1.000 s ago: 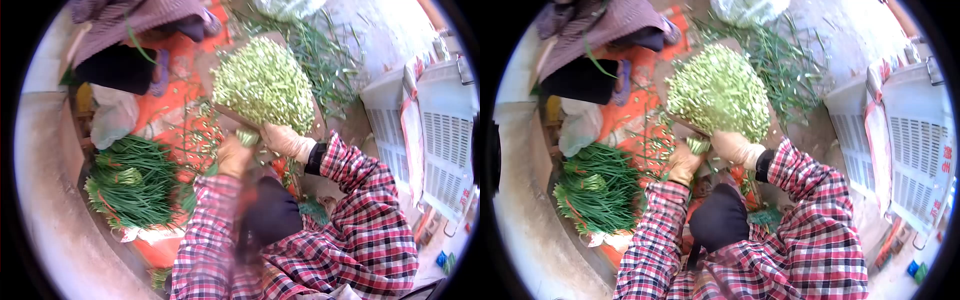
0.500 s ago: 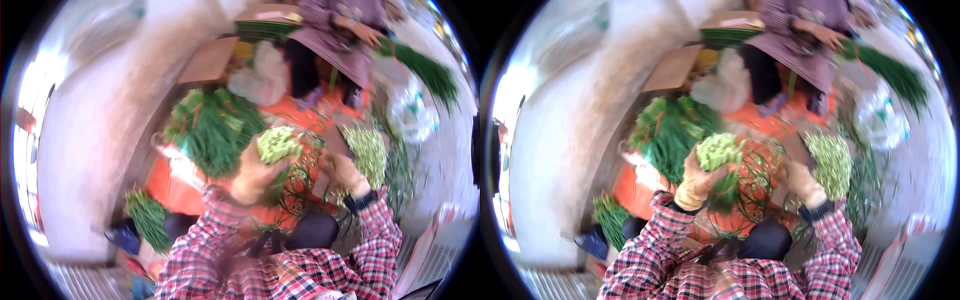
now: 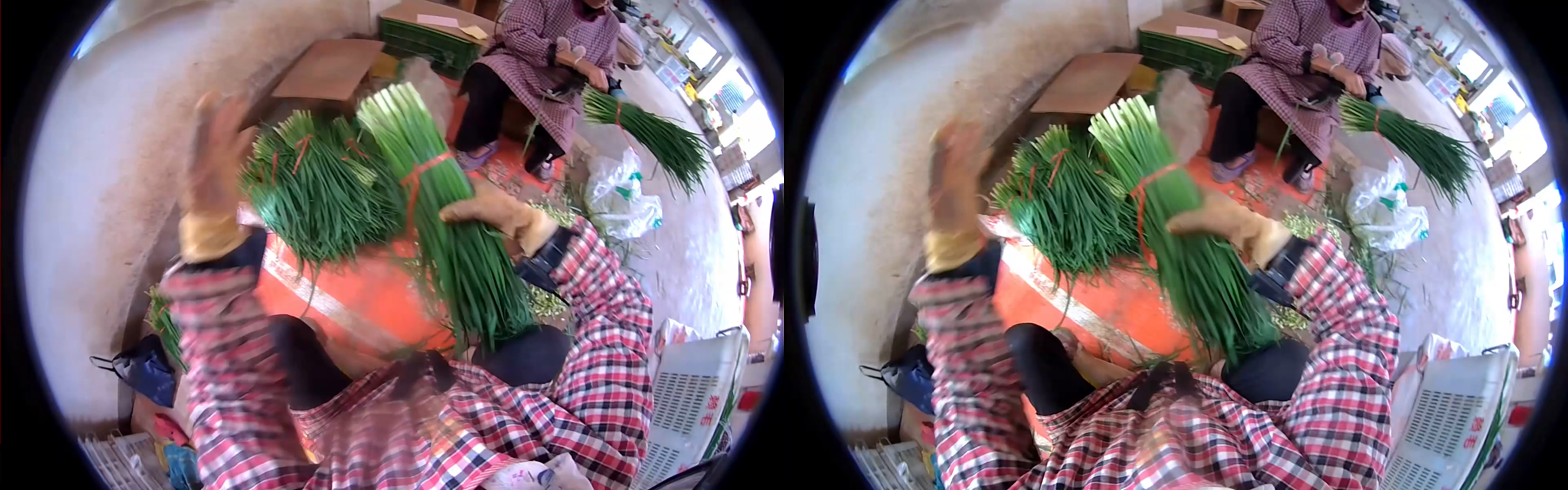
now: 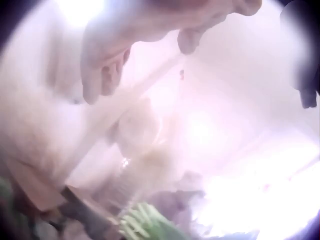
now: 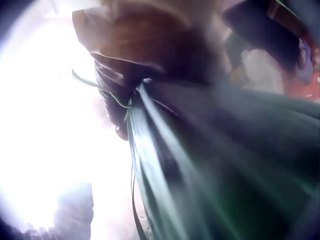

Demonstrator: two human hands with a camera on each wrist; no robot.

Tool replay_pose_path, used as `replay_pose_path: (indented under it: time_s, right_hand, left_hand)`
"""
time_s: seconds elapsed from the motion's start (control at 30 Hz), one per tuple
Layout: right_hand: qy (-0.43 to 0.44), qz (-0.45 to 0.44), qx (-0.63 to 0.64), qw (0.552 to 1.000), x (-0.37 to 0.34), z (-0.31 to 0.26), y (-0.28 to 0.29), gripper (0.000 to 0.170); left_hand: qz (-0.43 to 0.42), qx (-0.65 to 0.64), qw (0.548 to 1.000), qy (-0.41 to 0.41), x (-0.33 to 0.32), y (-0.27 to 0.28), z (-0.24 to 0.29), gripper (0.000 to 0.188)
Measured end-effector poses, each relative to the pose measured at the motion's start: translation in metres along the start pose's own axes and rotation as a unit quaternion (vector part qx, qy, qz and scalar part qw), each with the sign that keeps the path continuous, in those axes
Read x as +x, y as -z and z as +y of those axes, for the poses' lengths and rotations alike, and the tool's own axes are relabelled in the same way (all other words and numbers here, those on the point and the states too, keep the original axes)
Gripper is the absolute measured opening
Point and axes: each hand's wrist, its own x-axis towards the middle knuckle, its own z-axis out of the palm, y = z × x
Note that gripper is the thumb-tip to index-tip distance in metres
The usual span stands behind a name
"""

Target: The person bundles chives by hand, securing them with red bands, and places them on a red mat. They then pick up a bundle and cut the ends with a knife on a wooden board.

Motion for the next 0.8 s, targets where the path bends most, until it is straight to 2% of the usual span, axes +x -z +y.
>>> replay_pose_path:
  time_s: [0.03,0.07,0.13,0.17,0.2,0.23,0.27,0.3,0.33,0.37,0.4,0.43,0.5,0.53,0.57,0.63,0.7,0.77,0.8]
  right_hand:
    - [-0.019,-0.021,0.045,0.999,0.011,0.007,0.002,0.053]
    - [-0.028,-0.021,0.045,0.998,0.022,0.017,0.006,0.053]
    - [-0.031,-0.039,0.082,0.995,0.041,0.043,0.008,0.049]
    - [-0.046,-0.045,0.085,0.994,0.039,0.038,0.000,0.049]
    - [-0.093,-0.024,0.124,0.988,0.035,0.019,-0.008,0.046]
    - [-0.140,-0.003,0.164,0.977,0.034,0.010,-0.012,0.044]
    - [-0.154,0.024,0.119,0.981,0.044,0.017,-0.008,0.041]
    - [-0.163,0.018,0.119,0.979,0.049,0.016,-0.006,0.041]
    - [-0.162,0.035,0.101,0.981,0.052,0.013,-0.006,0.034]
    - [-0.158,0.053,0.082,0.983,0.055,0.010,-0.010,0.028]
    - [-0.166,0.076,0.038,0.983,0.071,0.009,-0.027,0.028]
    - [-0.163,0.074,0.034,0.983,0.067,0.010,-0.016,0.028]
    - [-0.155,0.081,0.135,0.975,0.077,0.024,-0.009,0.039]
    - [-0.167,0.081,0.146,0.972,0.083,0.029,-0.002,0.038]
    - [-0.170,0.079,0.140,0.972,0.092,0.029,-0.004,0.038]
    - [-0.228,0.060,0.230,0.944,0.106,0.030,-0.010,0.036]
    - [-0.220,0.067,0.241,0.943,0.107,0.018,-0.016,0.032]
    - [-0.180,0.020,0.278,0.943,0.112,0.015,-0.019,0.029]
    - [-0.173,0.026,0.268,0.947,0.116,0.017,-0.018,0.026]
  left_hand:
    - [0.002,0.104,0.993,0.059,-0.011,0.014,0.031,0.068]
    - [-0.009,0.071,0.993,0.094,-0.031,0.040,0.048,0.064]
    - [-0.064,0.098,0.989,0.090,-0.092,0.082,0.074,0.060]
    - [0.057,0.130,0.971,0.191,-0.128,0.102,0.083,0.057]
    - [0.177,0.162,0.929,0.282,-0.173,0.130,0.089,0.053]
    - [0.196,0.162,0.916,0.312,-0.246,0.204,0.077,0.047]
    - [0.381,0.146,0.836,0.367,-0.258,0.128,0.105,0.034]
    - [0.260,0.099,0.894,0.350,-0.367,0.215,0.083,0.028]
    - [0.414,-0.009,0.798,0.437,-0.387,0.167,0.105,0.028]
    - [0.418,0.026,0.782,0.461,-0.405,0.132,0.118,0.032]
    - [0.519,0.037,0.686,0.509,-0.413,0.115,0.125,0.037]
    - [0.492,0.063,0.665,0.559,-0.429,0.094,0.129,0.042]
    - [0.450,-0.001,0.667,0.594,-0.471,0.102,0.128,0.042]
    - [0.486,0.013,0.643,0.592,-0.478,0.102,0.124,0.040]
    - [0.445,-0.054,0.709,0.544,-0.507,0.136,0.115,0.040]
    - [0.527,0.024,0.692,0.494,-0.447,0.128,0.110,0.042]
    - [0.461,0.110,0.710,0.520,-0.408,0.141,0.109,0.042]
    - [0.379,0.106,0.781,0.486,-0.393,0.164,0.097,0.040]
    - [0.386,0.102,0.770,0.498,-0.373,0.157,0.094,0.040]
